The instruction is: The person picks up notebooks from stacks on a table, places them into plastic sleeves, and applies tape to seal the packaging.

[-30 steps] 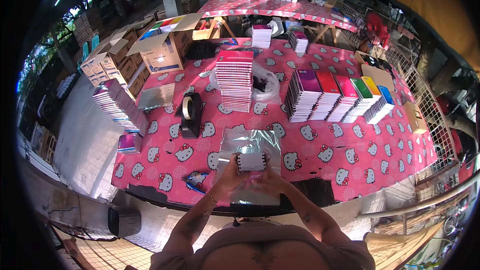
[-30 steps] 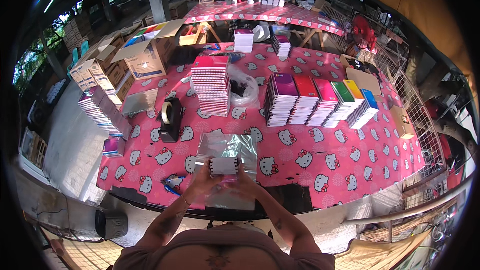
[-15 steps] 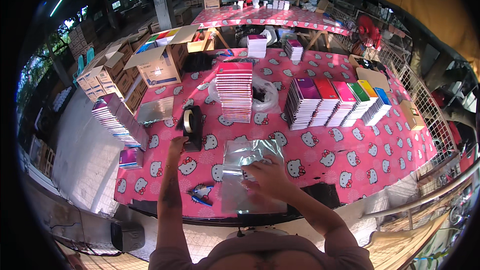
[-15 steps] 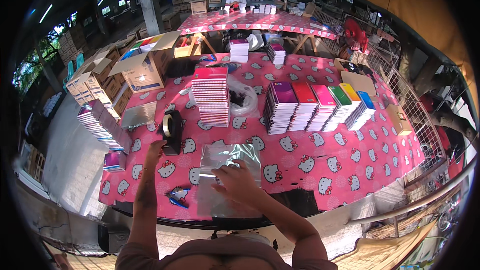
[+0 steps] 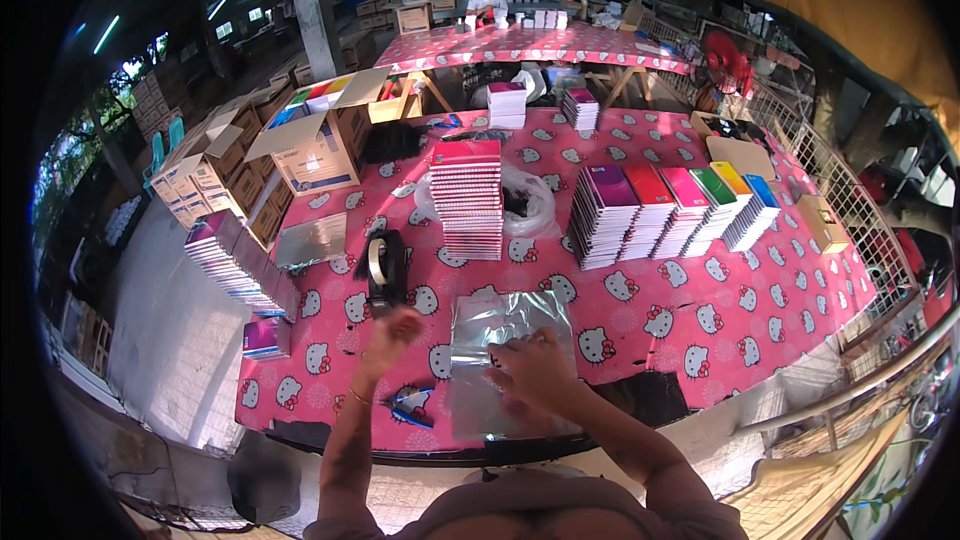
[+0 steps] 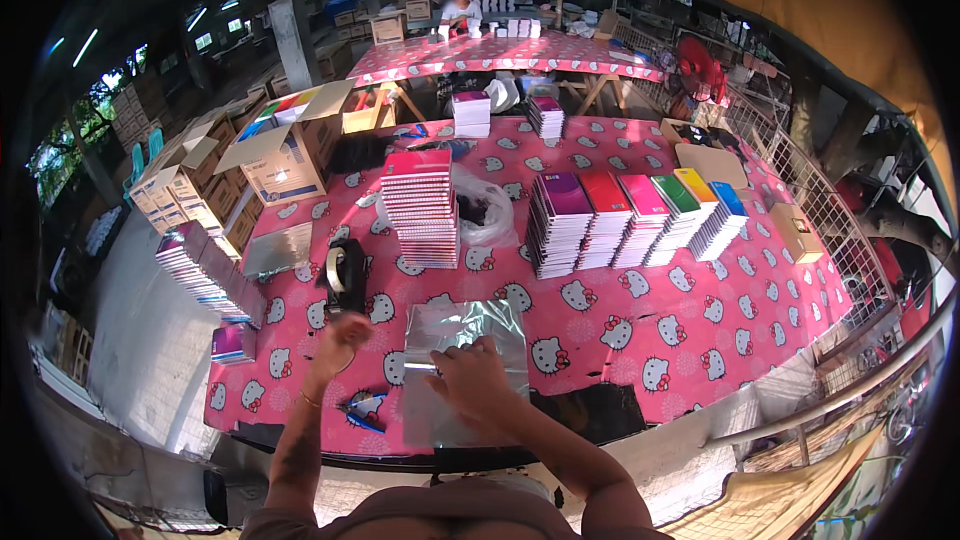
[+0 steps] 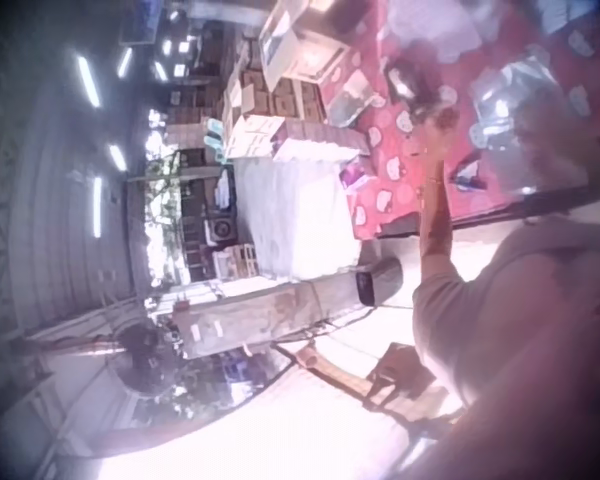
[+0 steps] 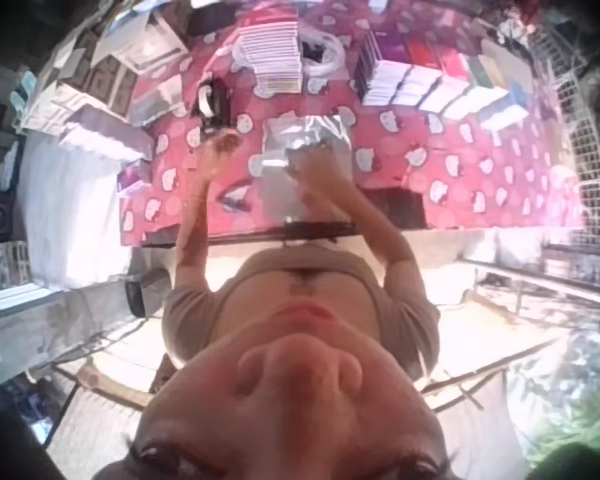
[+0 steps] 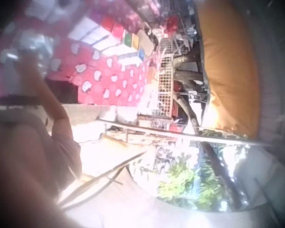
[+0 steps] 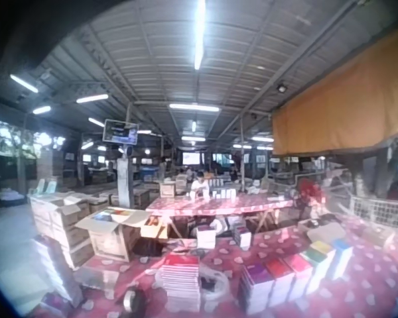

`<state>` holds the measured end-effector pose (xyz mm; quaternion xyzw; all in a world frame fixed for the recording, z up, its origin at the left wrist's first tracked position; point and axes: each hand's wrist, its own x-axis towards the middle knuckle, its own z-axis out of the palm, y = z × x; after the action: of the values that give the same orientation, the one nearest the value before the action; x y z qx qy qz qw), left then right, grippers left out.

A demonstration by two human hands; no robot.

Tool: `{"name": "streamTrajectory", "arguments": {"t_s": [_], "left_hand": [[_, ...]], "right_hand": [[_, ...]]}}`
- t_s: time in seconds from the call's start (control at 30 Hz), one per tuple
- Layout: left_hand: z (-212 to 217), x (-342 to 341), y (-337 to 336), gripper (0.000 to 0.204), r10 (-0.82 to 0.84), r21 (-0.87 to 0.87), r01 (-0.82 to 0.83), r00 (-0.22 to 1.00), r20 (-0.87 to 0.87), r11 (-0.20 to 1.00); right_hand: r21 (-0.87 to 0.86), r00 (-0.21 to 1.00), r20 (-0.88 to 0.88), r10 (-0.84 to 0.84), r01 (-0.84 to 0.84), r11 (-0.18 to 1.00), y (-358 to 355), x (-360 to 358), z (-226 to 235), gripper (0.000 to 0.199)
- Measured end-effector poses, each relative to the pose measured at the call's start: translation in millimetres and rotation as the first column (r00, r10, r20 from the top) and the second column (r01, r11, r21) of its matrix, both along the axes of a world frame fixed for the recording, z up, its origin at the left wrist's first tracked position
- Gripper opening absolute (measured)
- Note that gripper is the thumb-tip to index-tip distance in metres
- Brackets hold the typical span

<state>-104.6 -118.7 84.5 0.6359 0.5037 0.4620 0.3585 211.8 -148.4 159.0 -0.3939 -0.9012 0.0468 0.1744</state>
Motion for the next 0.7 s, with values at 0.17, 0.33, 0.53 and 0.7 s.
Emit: {"name": "streamTrajectory", "arguments": {"t_s": [0.17,0.33,0.53,0.7], "left_hand": [[38.8,84.5,-11.3,0.028,-0.341,0.072,0.336,0.937,0.078,0.939],[61.5,91.1,-8.1,0.026,-0.324,0.135,0.338,0.939,-0.115,0.931],[85.6,96.7,-12.0,0.02,-0.202,0.286,0.316,0.909,-0.365,0.905],[65.8,135.1,11.5,0.021,-0.256,0.348,0.449,0.84,-0.478,0.823]], "right_hand": [[0.033,0.992,-0.099,0.073,-0.071,0.997,7.8,-4.3,6.6,0.037],[-0.085,0.999,-0.004,0.041,-0.041,0.996,7.2,-1.8,19.0,0.045],[-0.15,0.879,-0.463,-0.114,0.049,0.987,16.9,76.5,-3.2,0.058],[-0.19,0.845,-0.508,0.166,-0.298,0.935,28.8,82.3,-74.7,0.065]]}}
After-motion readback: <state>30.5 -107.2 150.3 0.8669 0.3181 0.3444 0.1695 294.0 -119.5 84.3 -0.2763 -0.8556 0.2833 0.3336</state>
